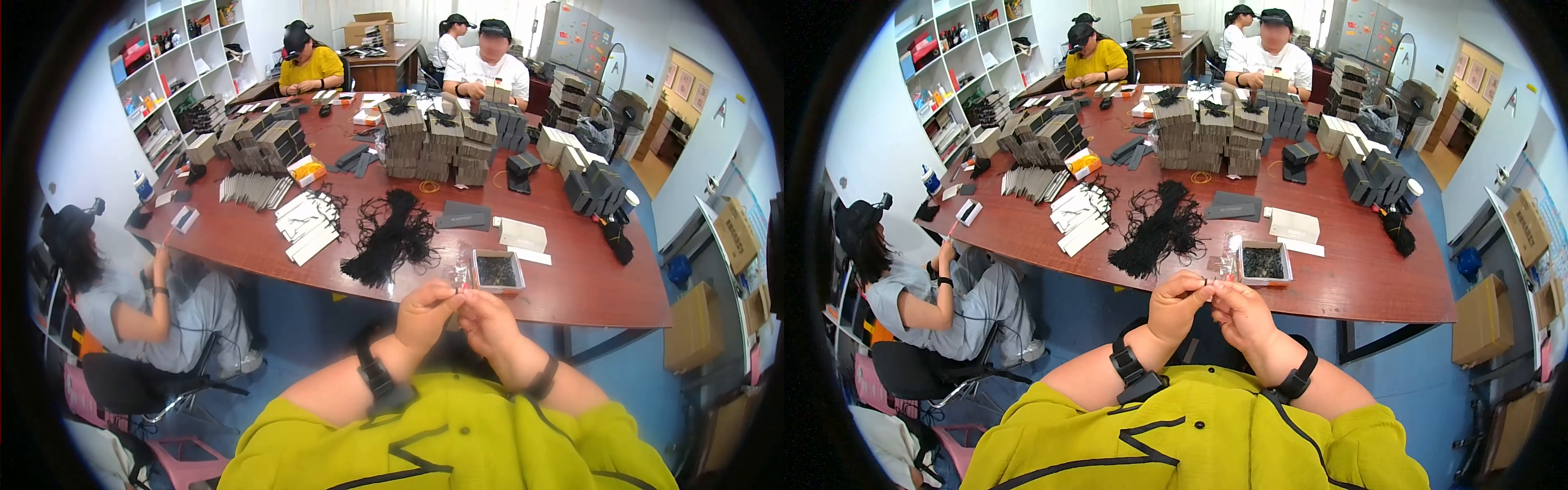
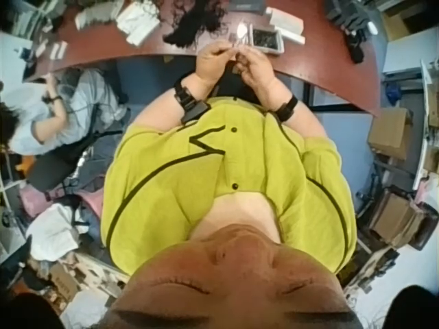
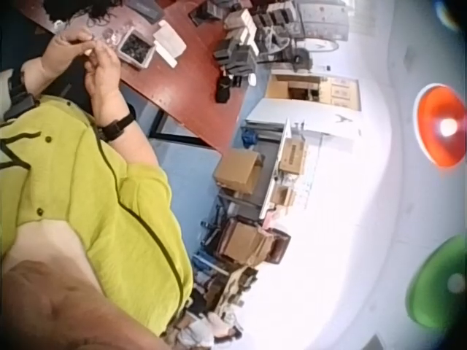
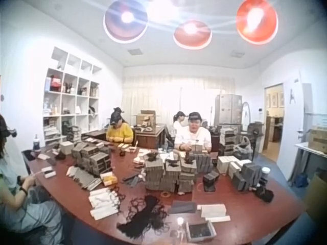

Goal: Tying black strings to paper tags at a communal assembly table.

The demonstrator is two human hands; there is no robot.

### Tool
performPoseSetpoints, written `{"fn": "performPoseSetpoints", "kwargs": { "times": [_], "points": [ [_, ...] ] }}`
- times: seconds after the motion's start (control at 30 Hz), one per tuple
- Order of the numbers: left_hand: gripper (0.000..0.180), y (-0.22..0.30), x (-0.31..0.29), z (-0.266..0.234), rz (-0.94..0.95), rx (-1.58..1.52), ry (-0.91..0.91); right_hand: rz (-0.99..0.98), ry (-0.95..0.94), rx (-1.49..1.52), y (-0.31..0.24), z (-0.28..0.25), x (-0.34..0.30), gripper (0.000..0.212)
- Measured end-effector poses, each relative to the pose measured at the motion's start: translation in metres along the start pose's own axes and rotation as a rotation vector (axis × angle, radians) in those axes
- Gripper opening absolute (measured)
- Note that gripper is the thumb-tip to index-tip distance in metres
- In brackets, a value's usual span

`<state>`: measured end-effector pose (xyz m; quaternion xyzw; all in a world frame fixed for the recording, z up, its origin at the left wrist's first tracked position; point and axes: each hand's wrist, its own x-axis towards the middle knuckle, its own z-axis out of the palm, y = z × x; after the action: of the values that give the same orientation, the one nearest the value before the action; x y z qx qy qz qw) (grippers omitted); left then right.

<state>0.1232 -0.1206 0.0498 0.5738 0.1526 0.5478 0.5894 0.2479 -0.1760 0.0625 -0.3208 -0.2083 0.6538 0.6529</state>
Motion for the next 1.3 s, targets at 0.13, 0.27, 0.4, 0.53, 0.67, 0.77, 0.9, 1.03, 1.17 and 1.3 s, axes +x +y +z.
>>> {"fn": "performPoseSetpoints", "kwargs": {
  "times": [0.13, 0.27, 0.4, 0.53, 0.67, 0.77, 0.9, 1.03, 1.17, 1.3],
  "points": [
    [0.004, 0.005, 0.000, -0.004, 0.002, 0.098, -0.082, 0.071, 0.047, -0.045, -0.008, 0.001, -0.002, 0.006],
    [0.007, 0.018, 0.000, 0.000, -0.316, -0.227, -0.028, -0.041, -0.033, -0.232, -0.024, 0.002, -0.008, 0.005],
    [0.010, 0.022, 0.006, -0.007, -0.420, -0.274, -0.198, -0.310, -0.159, -0.691, -0.043, 0.014, -0.020, 0.005],
    [0.013, 0.028, 0.005, -0.007, -0.267, -0.231, -0.314, -0.236, -0.262, -0.891, -0.062, 0.016, -0.029, 0.004],
    [0.015, 0.034, 0.010, -0.011, 0.059, -0.052, -0.471, -0.113, -0.336, -0.831, -0.068, 0.017, -0.032, 0.004],
    [0.015, 0.047, 0.012, -0.009, 0.102, 0.003, -0.532, -0.099, -0.400, -0.960, -0.080, 0.025, -0.037, 0.007],
    [0.015, 0.059, 0.019, -0.010, 0.078, 0.121, -0.725, -0.087, -0.518, -1.133, -0.088, 0.032, -0.041, 0.008],
    [0.011, 0.059, 0.019, -0.010, 0.135, 0.397, -0.556, -0.215, -0.240, -1.078, -0.073, 0.026, -0.038, 0.008],
    [0.007, 0.037, 0.007, -0.001, -0.400, -0.113, -0.327, -0.607, -0.076, -1.331, -0.055, 0.026, -0.037, 0.009],
    [0.011, 0.024, 0.004, 0.001, -0.667, -0.549, -0.234, -0.721, 0.005, -1.420, -0.045, 0.025, -0.034, 0.007]
  ]
}}
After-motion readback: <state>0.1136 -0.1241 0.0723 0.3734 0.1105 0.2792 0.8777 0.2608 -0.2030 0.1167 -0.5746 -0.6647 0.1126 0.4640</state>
